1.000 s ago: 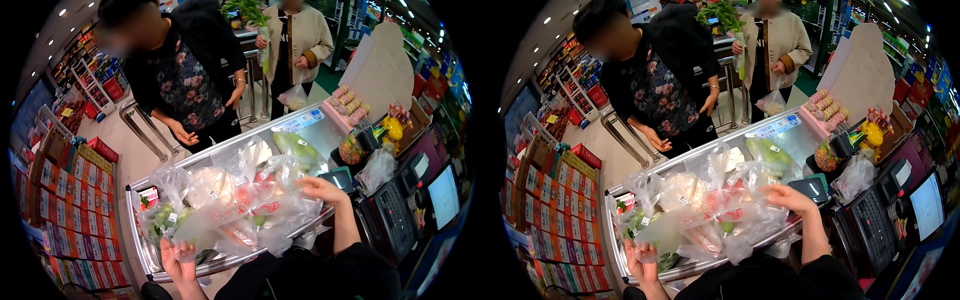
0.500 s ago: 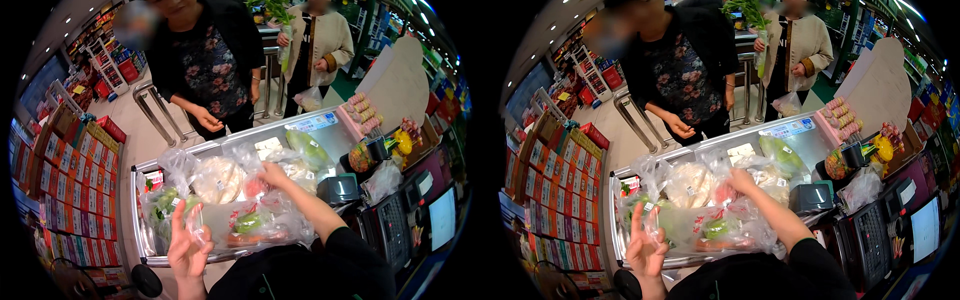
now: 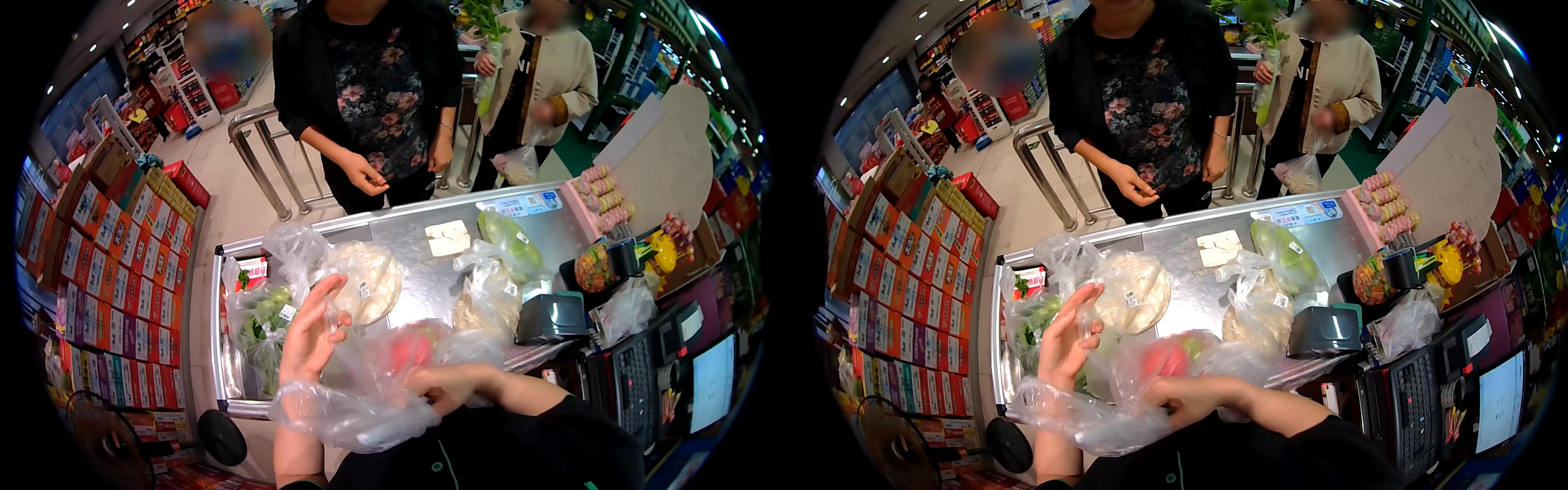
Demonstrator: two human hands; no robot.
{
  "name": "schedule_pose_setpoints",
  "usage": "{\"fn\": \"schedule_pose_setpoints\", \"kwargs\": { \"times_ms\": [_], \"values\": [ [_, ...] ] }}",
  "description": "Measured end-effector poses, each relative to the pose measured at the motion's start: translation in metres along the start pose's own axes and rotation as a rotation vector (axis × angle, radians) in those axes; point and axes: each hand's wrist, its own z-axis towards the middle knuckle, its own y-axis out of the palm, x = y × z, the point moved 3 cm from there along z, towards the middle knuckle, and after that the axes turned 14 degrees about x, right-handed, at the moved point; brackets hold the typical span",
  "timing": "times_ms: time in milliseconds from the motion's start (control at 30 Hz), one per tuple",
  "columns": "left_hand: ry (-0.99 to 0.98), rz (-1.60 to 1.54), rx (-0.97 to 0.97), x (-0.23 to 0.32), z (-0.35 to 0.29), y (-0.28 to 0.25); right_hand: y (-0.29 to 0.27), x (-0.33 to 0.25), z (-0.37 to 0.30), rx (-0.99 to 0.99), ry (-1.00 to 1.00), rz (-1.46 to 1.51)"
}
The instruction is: The person scans various grocery items including vegetables and packaged goods at a checkout counter, then bags them into plastic bags. They interact with customers, accept payment, and hand over the receipts and bags.
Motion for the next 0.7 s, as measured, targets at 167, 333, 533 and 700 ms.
{"fn": "schedule_pose_setpoints", "kwargs": {
  "times_ms": [167,333,533,700],
  "values": [
    [0.015,0.194,-0.264,0.004,-0.02,0.001,-0.021,0.038,-0.003,0.61,0.413,0.379],
    [0.049,0.048,0.036,0.032,-0.029,-0.005,-0.051,0.058,-0.003,0.909,0.172,1.172],
    [0.35,1.298,0.355,0.02,-0.029,-0.08,-0.044,0.02,0.014,0.382,-0.102,1.315],
    [0.158,0.808,0.356,0.039,-0.029,-0.054,-0.027,0.012,0.024,0.172,-0.167,1.314]
  ]
}}
